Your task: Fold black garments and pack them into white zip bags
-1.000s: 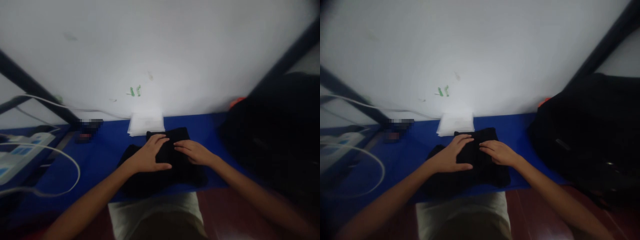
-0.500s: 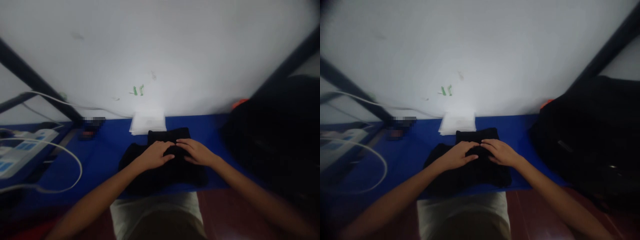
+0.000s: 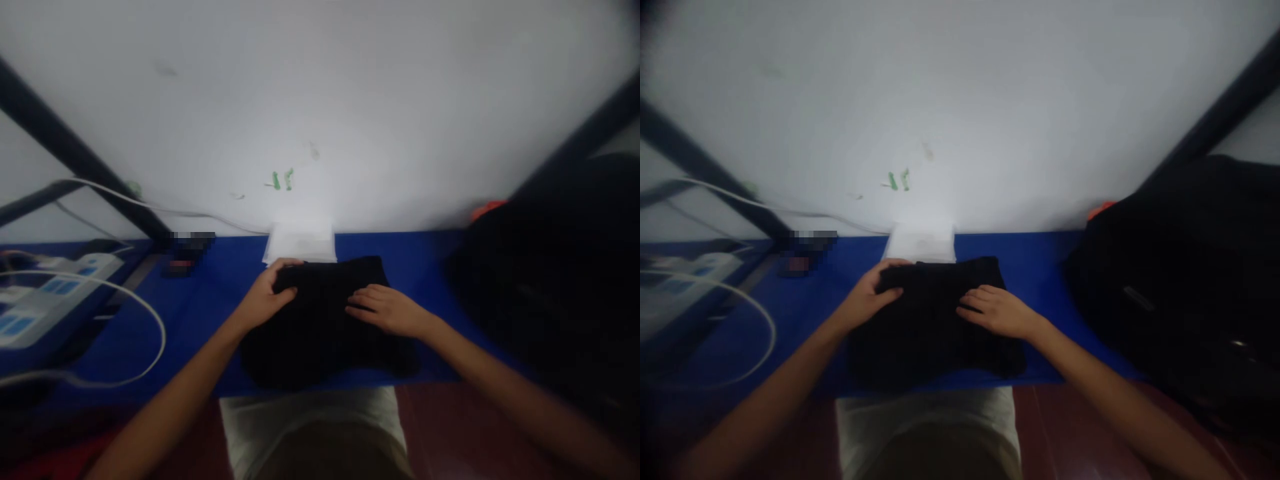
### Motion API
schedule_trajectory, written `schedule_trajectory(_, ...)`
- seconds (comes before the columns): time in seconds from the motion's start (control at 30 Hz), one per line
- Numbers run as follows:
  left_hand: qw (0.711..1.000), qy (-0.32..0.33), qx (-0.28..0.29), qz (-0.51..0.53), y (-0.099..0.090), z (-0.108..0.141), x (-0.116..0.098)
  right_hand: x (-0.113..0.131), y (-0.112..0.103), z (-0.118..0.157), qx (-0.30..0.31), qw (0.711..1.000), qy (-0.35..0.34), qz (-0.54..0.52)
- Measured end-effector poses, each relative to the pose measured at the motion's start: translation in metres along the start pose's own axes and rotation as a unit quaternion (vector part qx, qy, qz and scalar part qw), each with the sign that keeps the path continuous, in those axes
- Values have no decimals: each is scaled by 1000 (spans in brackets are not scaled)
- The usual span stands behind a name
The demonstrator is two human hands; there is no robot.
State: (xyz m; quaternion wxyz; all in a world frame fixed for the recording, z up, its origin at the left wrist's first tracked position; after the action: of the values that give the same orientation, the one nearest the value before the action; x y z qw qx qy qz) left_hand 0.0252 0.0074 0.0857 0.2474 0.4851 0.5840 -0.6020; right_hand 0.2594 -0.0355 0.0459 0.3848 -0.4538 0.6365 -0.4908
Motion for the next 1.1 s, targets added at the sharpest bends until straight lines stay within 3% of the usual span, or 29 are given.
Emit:
schedule_trajectory(0.17,992,-117,-56,11,-46,23,39,0,-9,1,-65,998,-20,-17)
schedule_trajectory(0.27,981,-169,-88,36,-60,41,52,-7,-25,15,-99,995,5,-30)
schedule_trajectory(0.37,968,-233,-63,66,-58,62,65,-11,-37,34,-117,992,31,-38)
schedule_trajectory(0.47,966,-254,17,37,-51,81,75,-9,-38,49,-112,992,43,-41)
schedule_trajectory(0.53,973,-215,75,-44,-49,87,76,-6,-33,55,-86,994,51,-40)
schedule_trajectory(0.6,971,-151,95,-163,-50,86,67,-6,-26,60,-52,995,72,-49)
schedule_trajectory(0.73,944,-9,29,-328,-39,67,23,-16,-27,70,-39,983,148,-106)
schedule_trajectory(0.83,940,92,93,-316,-1,49,-7,-19,-38,72,-66,966,171,-182)
schedule_trajectory(0.93,934,143,160,-287,29,34,-18,-16,-43,66,-59,953,176,-239)
schedule_trajectory(1.1,938,128,155,-282,33,14,-11,-15,-39,60,-30,955,173,-240)
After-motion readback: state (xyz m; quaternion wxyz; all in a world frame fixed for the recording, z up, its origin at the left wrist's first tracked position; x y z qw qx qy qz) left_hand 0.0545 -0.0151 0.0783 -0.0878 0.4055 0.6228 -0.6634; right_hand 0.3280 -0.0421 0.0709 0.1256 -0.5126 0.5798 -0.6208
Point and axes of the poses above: each hand's wrist, its own z-axis away from the middle knuckle, its own y-axis out of the palm, x = y × z, the point moved 7 cm from there along -z, towards the middle knuckle, and after that the axes turned 4 degrees about -z, right-handed, at the moved point
